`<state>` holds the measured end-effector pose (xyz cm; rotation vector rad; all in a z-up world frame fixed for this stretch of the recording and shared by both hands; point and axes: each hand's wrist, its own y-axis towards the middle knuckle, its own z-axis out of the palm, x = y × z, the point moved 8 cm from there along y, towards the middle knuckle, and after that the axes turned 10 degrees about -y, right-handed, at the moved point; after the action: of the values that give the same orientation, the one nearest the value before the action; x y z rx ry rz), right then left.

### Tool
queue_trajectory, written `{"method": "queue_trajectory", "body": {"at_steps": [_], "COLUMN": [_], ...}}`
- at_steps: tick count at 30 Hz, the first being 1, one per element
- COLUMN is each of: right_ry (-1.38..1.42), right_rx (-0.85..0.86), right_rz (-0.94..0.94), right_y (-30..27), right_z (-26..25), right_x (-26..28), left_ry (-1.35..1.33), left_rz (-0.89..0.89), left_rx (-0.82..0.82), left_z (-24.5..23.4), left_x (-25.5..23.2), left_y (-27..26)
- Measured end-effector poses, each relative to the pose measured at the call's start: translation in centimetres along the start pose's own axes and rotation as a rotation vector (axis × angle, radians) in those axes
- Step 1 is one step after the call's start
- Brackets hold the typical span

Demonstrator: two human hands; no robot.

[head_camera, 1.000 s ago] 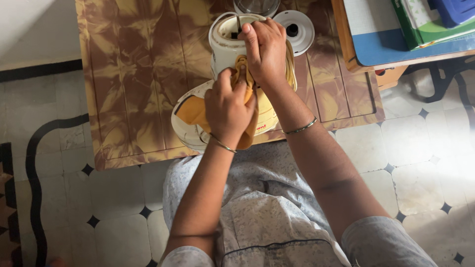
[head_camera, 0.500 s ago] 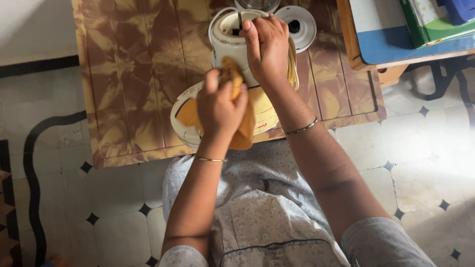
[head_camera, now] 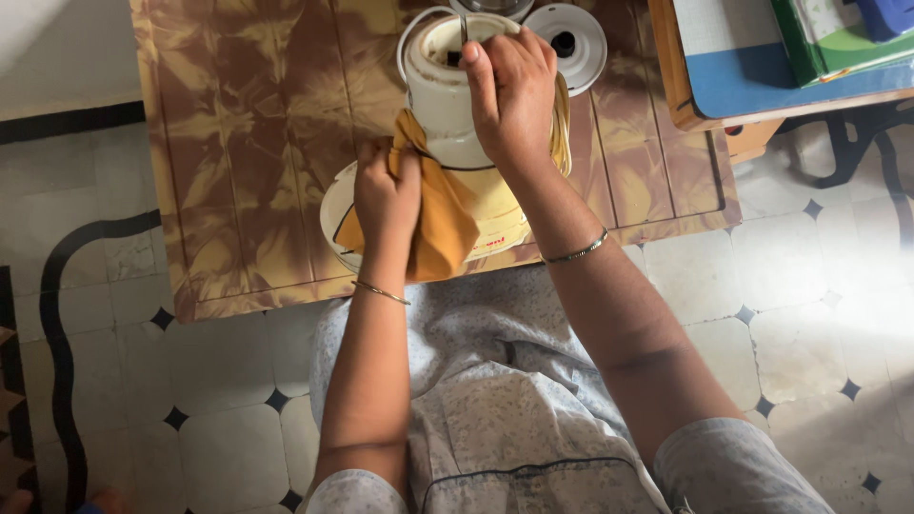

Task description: The person cleans a blender by wiping its base, interior, and outer surface with a cloth.

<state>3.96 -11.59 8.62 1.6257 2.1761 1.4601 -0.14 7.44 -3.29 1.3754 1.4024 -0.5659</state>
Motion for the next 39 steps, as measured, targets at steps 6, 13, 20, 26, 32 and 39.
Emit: {"method": "queue_trajectory", "body": {"at_steps": [6, 13, 20, 26, 32, 39], "right_ry": [-0.035, -0.024, -0.028, -0.028, -0.075, -0.064], "right_rx": [-0.016, -0.014, -0.008, -0.031, -0.033, -0.036], "right_rz": [-0.006, 0.001, 0.011, -0.008, -0.005, -0.003], "right_y": [-0.6, -0.8, -0.5, -1.2, -0.8, -0.9], "right_z": [-0.5, -0.4, -0.3, -0.8, -0.6, -0.9], "right_x": [0.1, -0.1, -0.1, 0.5, 0.5, 0.7], "left_ry": [-0.263, -0.085, -0.100, -0.141, 0.328, 0.417], "left_rz": [-0.190, 0.292, 0.256, -0.006, 0.146, 0.421], "left_rx": [0.196, 0.101, -0.048, 0.076, 0.095, 0.175], "left_z": [1.5, 2.0, 0.8, 0.3, -0.1, 2.3], "left_x": [3.8, -9.7, -7.6, -1.8, -5.7, -9.2], "left_y": [4.1, 3.3, 3.0, 1.7, -4.7, -8.2]}}
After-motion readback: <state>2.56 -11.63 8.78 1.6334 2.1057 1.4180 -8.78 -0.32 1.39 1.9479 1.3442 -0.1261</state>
